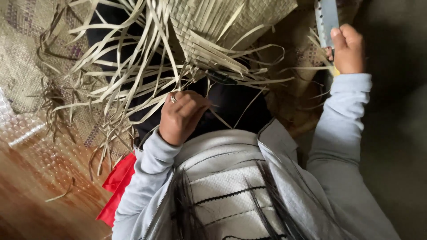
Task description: Weaving thin strips of dried plant material to create a mat or basket, including trimming with a knife.
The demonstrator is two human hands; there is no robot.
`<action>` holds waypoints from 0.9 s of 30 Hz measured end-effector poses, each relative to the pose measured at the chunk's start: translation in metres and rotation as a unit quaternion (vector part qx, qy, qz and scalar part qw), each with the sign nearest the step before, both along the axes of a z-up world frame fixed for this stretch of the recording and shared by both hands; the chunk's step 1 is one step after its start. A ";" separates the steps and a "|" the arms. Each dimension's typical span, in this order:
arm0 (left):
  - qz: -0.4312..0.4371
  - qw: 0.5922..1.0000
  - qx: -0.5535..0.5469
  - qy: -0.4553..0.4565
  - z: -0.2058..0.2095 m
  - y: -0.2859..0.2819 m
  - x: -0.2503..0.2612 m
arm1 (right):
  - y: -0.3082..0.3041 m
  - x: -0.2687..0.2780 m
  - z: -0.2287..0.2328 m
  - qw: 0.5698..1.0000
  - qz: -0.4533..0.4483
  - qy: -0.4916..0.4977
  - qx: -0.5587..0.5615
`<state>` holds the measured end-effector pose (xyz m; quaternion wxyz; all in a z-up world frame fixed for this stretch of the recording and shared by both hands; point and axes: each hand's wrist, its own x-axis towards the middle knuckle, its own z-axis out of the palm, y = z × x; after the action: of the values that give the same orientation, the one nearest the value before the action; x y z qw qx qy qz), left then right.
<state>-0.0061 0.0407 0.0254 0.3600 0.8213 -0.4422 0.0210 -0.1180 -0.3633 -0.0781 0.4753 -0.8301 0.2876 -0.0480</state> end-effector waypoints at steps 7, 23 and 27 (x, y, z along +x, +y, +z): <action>0.013 0.836 -0.250 0.489 -0.004 0.028 0.007 | -0.075 -0.032 -0.085 0.918 0.084 -0.048 -0.384; 0.055 0.810 -0.349 0.467 -0.039 0.028 0.024 | 0.079 0.047 0.025 0.902 0.058 -0.300 -0.304; 0.093 0.832 -0.309 0.450 -0.031 0.008 0.035 | 0.169 0.067 0.061 0.878 0.216 -0.372 -0.210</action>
<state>0.0289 0.0485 -0.0054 0.7509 0.6229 -0.1226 -0.1820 -0.0509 -0.1943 -0.0176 0.3599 -0.8730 -0.1141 -0.3086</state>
